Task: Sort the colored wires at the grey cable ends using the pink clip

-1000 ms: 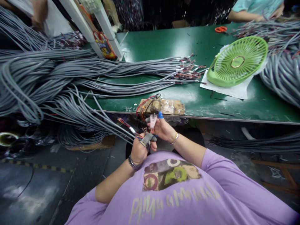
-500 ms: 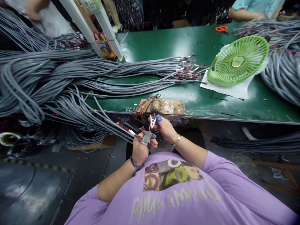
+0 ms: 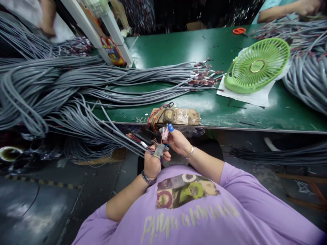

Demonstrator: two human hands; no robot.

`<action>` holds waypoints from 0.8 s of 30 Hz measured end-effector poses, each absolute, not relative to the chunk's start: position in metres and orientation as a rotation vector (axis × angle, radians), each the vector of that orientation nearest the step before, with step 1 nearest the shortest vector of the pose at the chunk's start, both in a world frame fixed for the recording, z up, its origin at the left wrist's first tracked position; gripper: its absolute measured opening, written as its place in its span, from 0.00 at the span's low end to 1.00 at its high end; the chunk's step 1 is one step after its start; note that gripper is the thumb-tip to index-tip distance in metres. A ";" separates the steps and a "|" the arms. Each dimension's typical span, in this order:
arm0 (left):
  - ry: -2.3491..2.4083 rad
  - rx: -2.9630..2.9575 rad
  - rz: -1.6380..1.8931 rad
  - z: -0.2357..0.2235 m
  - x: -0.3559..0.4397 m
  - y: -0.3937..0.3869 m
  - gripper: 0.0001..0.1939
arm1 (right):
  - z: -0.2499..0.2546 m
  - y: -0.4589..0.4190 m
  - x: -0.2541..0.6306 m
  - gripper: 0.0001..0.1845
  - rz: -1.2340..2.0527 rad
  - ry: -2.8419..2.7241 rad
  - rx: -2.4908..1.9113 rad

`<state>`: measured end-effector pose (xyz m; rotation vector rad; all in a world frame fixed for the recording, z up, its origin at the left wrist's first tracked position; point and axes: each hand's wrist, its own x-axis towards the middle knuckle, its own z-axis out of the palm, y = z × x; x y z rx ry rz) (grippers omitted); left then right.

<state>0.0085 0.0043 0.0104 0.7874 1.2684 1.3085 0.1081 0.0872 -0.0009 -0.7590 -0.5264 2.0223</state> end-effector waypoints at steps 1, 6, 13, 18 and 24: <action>1.267 0.790 1.312 0.010 0.008 0.004 0.17 | -0.002 0.087 0.108 0.26 2.037 -0.514 -0.752; 1.273 0.806 1.299 0.008 0.003 -0.004 0.17 | -0.007 0.084 0.119 0.28 2.180 -0.515 -0.717; 1.279 0.939 1.244 0.002 -0.004 -0.014 0.17 | -0.011 0.079 0.139 0.23 2.399 -0.924 -0.627; 1.244 1.093 0.897 0.007 -0.006 -0.008 0.20 | 0.001 0.075 0.142 0.18 2.250 -1.186 -0.682; 1.251 0.969 0.857 0.008 -0.008 -0.002 0.22 | 0.002 0.074 0.148 0.19 2.067 -1.280 -0.764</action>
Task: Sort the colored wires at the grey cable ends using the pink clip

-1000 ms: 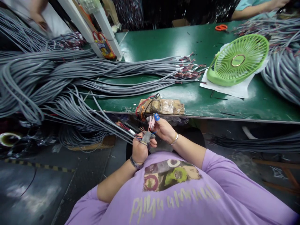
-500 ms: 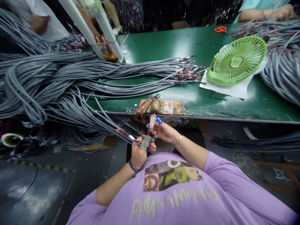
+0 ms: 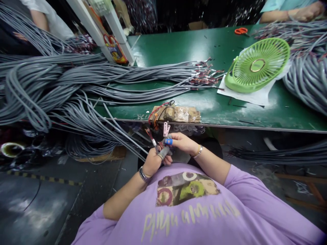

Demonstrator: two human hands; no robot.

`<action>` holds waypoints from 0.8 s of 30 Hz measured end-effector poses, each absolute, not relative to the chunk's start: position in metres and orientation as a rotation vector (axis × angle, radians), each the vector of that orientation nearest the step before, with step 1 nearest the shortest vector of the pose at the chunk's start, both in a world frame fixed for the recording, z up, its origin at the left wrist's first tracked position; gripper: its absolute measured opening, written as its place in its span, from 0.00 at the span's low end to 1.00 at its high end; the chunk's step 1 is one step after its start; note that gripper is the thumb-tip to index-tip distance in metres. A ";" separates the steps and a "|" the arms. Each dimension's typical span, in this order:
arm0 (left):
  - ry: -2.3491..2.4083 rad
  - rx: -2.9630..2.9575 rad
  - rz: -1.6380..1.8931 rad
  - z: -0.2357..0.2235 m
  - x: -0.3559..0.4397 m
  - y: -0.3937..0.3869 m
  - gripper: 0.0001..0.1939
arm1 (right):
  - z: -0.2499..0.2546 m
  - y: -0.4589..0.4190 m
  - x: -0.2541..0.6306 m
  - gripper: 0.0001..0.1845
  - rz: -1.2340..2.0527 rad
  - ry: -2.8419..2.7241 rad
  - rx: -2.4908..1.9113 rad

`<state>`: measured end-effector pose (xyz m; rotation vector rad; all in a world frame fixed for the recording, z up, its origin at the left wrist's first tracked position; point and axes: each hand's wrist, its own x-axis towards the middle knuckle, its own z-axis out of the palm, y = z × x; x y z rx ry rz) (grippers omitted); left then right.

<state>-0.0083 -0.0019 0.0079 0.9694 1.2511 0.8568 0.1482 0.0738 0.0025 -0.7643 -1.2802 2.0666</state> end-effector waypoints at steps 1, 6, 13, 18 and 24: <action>1.263 0.917 0.925 0.007 -0.008 -0.002 0.22 | 0.000 0.074 0.150 0.20 2.072 -1.222 -0.794; 1.274 0.799 1.126 0.004 -0.004 -0.001 0.21 | -0.010 0.066 0.153 0.22 2.118 -1.099 -0.796; 1.165 0.998 0.909 0.006 -0.007 0.000 0.23 | -0.001 0.055 0.141 0.17 1.866 -1.123 -0.819; 1.202 1.138 0.748 0.003 -0.010 -0.002 0.25 | 0.004 0.056 0.140 0.17 1.942 -1.192 -0.837; 1.138 0.938 1.063 -0.001 -0.012 -0.003 0.22 | 0.003 0.060 0.139 0.20 1.931 -1.107 -0.882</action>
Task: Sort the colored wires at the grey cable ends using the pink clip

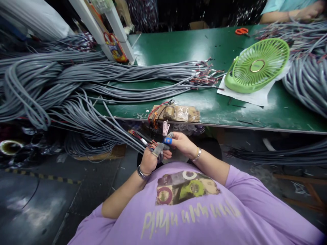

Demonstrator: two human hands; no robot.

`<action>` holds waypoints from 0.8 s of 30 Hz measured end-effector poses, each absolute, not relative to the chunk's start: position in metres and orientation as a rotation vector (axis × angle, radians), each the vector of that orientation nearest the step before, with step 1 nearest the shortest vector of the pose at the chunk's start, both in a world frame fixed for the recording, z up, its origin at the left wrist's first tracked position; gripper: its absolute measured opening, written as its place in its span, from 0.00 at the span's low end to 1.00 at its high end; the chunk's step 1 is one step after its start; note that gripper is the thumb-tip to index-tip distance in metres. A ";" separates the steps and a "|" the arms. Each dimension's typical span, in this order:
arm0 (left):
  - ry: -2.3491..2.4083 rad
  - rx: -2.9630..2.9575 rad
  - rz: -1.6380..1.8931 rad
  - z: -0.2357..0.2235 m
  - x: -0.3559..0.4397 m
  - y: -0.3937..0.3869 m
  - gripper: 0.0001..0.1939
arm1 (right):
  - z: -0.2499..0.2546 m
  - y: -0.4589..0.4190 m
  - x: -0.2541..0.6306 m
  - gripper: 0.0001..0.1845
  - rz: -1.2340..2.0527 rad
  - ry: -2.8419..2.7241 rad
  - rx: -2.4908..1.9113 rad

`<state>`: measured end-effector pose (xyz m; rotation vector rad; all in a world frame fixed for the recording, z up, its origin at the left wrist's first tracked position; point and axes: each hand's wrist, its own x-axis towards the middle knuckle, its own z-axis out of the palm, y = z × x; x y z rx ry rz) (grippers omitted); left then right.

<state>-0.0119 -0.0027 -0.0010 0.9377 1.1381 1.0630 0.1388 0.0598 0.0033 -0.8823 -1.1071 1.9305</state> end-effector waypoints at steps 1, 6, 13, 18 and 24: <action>1.133 0.907 1.100 -0.001 -0.012 -0.002 0.21 | 0.002 0.060 0.138 0.21 1.937 -1.090 -0.880; 1.164 0.791 1.182 0.005 -0.008 -0.002 0.21 | -0.003 0.060 0.135 0.20 1.940 -1.028 -0.837; 1.000 0.803 1.088 0.009 -0.011 -0.004 0.23 | -0.006 0.063 0.130 0.19 2.066 -0.974 -0.728; 0.971 0.797 1.040 0.007 -0.014 -0.003 0.24 | -0.006 0.064 0.127 0.19 2.128 -0.937 -0.681; 0.964 0.838 0.885 0.006 -0.017 -0.002 0.23 | -0.013 0.062 0.121 0.20 2.199 -0.962 -0.655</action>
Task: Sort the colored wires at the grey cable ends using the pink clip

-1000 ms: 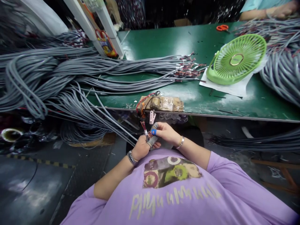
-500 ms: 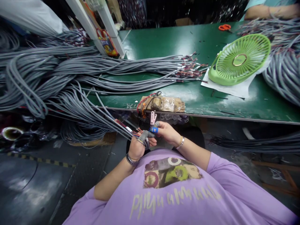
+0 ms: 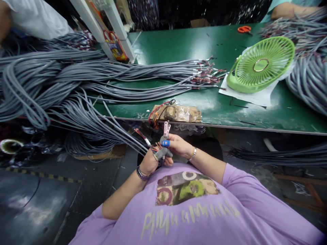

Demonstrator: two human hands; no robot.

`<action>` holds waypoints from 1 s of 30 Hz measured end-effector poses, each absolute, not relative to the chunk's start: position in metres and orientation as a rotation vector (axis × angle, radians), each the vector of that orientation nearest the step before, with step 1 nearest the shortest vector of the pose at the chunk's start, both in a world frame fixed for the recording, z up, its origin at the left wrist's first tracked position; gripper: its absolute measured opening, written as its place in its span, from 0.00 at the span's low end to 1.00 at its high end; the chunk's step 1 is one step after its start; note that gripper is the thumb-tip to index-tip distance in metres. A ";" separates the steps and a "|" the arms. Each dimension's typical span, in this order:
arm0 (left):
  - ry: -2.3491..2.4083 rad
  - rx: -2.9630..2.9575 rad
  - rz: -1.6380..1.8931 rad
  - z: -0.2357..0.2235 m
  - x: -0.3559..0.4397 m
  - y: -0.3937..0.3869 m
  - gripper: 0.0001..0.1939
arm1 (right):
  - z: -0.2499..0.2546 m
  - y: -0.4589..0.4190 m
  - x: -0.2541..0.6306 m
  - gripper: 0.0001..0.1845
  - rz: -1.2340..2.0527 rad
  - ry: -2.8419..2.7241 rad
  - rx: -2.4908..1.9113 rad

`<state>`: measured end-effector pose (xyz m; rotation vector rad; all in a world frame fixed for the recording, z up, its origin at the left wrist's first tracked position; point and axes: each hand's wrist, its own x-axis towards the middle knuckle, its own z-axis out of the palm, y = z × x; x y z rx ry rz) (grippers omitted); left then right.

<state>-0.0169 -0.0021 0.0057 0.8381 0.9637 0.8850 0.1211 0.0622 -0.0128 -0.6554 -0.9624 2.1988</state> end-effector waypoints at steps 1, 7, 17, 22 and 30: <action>0.982 0.823 0.896 0.006 -0.017 -0.002 0.23 | -0.013 0.062 0.120 0.20 2.183 -0.926 -0.676; 1.151 0.799 1.037 0.004 -0.014 -0.005 0.20 | -0.009 0.066 0.131 0.18 2.130 -0.710 -0.756; 1.221 0.922 1.076 -0.004 -0.012 -0.008 0.20 | 0.004 0.054 0.133 0.21 2.016 -1.123 -0.860; 1.209 0.833 1.184 0.003 -0.008 -0.009 0.18 | -0.003 0.055 0.133 0.18 1.970 -0.987 -0.867; 1.215 0.850 1.169 0.002 -0.007 -0.009 0.19 | 0.006 0.059 0.132 0.20 2.045 -0.956 -0.923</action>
